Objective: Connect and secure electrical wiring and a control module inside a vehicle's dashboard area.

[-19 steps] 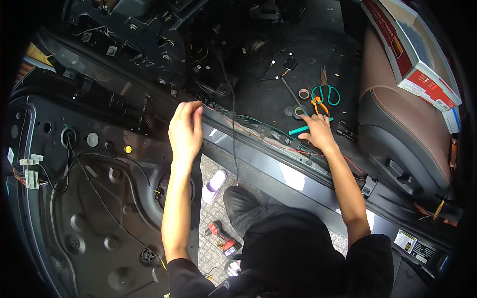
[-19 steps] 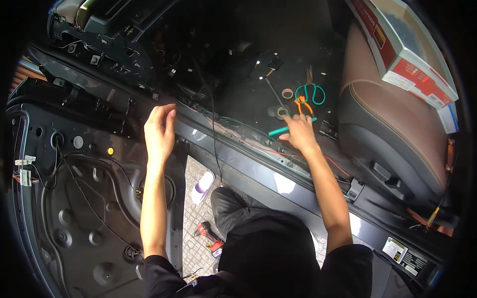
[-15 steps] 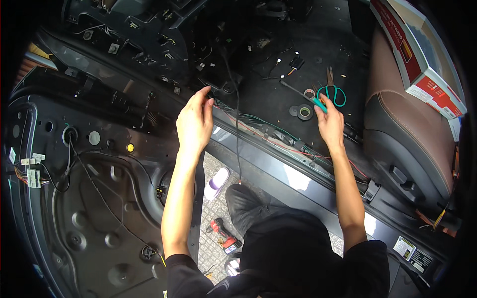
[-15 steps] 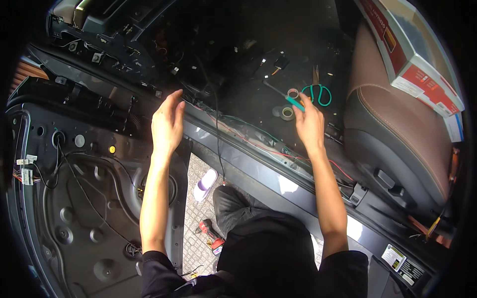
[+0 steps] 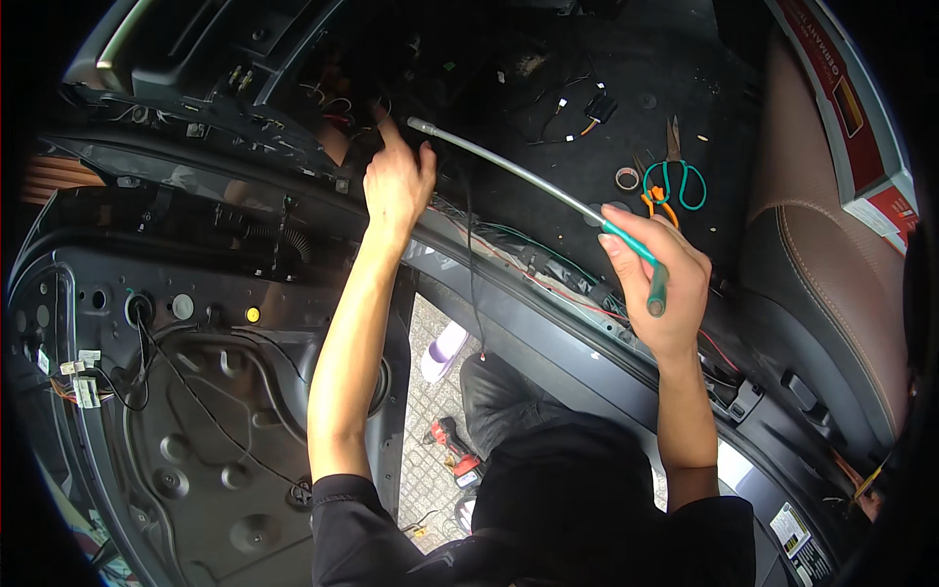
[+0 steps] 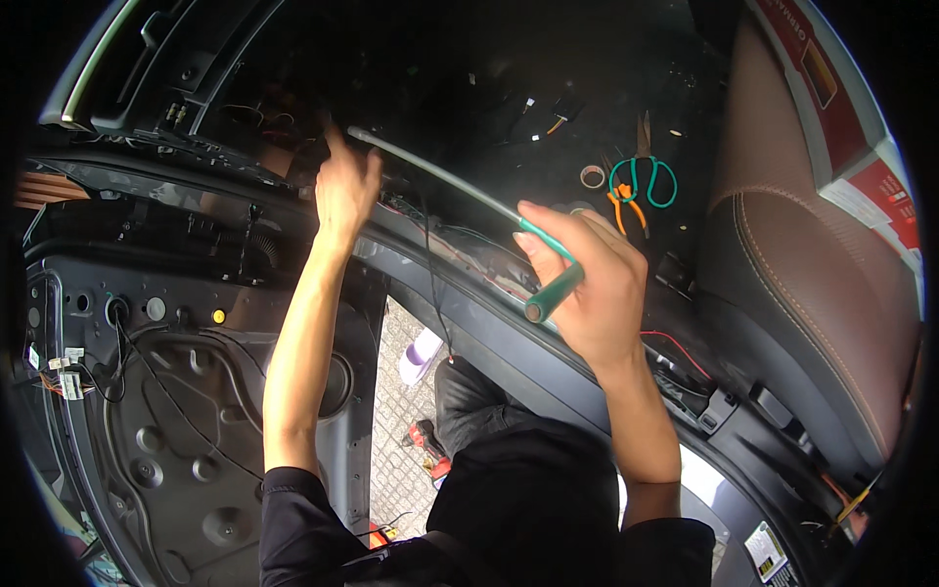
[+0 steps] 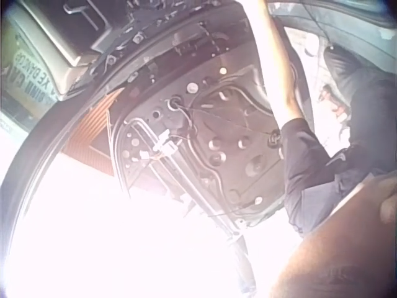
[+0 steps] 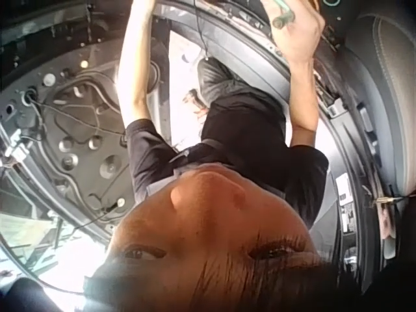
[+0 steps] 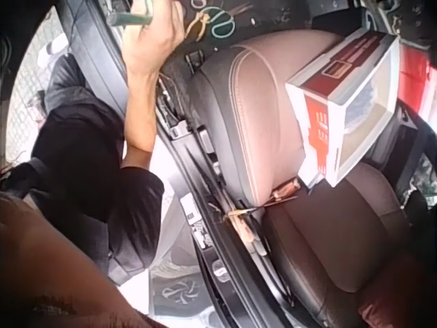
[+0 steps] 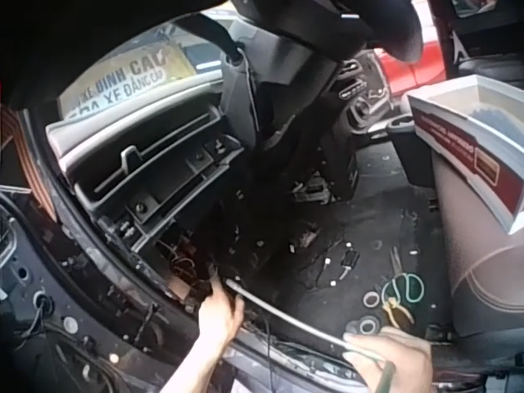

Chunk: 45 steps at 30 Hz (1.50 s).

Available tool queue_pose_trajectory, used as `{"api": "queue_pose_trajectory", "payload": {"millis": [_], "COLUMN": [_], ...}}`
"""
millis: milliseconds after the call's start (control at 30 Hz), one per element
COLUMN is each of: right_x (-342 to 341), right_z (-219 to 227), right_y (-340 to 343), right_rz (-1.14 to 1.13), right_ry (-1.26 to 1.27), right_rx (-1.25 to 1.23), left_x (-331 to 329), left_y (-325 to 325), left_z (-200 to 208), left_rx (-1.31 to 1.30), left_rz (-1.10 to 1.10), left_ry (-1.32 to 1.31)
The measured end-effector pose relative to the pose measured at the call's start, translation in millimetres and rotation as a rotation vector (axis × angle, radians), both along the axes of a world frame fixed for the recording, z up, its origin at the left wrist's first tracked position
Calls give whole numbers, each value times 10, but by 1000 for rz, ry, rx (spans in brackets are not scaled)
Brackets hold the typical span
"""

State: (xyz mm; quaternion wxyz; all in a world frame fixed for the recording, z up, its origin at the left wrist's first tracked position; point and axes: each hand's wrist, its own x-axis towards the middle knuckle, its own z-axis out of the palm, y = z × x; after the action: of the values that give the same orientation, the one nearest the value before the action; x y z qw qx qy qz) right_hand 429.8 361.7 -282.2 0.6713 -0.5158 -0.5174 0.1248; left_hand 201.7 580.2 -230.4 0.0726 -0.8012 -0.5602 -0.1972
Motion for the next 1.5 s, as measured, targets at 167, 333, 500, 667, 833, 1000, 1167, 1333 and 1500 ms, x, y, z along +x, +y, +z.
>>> {"api": "queue_pose_trajectory", "payload": {"millis": [167,333,500,667,833,1000,1167,1333,1500], "right_x": [-136,-154,-138,-87,-33,-3,-13,7,18], "right_z": [9,7,-23,-66,-84,-122,-183,-223,-232], "right_y": [328,531,624,674,740,795,830,835,843], "right_rz": [-6,-16,9,-6,-51,-88,-103,-96,-92], "right_ry": [-94,-150,-185,-218,-284,-290,-256,-258,-267], "right_rx": [143,196,203,255,352,377,373,355,370], "left_x": [48,17,-1,-14,16,172,252,96,-89], "left_y": [102,68,8,37,119,-5,-70,48,148], "left_z": [-21,63,132,160,186,264,345,231,121], "left_rx": [115,144,97,87,89,-197,-239,46,201], "left_rz": [-2,59,35,108,27,71,201,117,67], "left_ry": [1,160,137,255,122,-279,-151,138,215]}}
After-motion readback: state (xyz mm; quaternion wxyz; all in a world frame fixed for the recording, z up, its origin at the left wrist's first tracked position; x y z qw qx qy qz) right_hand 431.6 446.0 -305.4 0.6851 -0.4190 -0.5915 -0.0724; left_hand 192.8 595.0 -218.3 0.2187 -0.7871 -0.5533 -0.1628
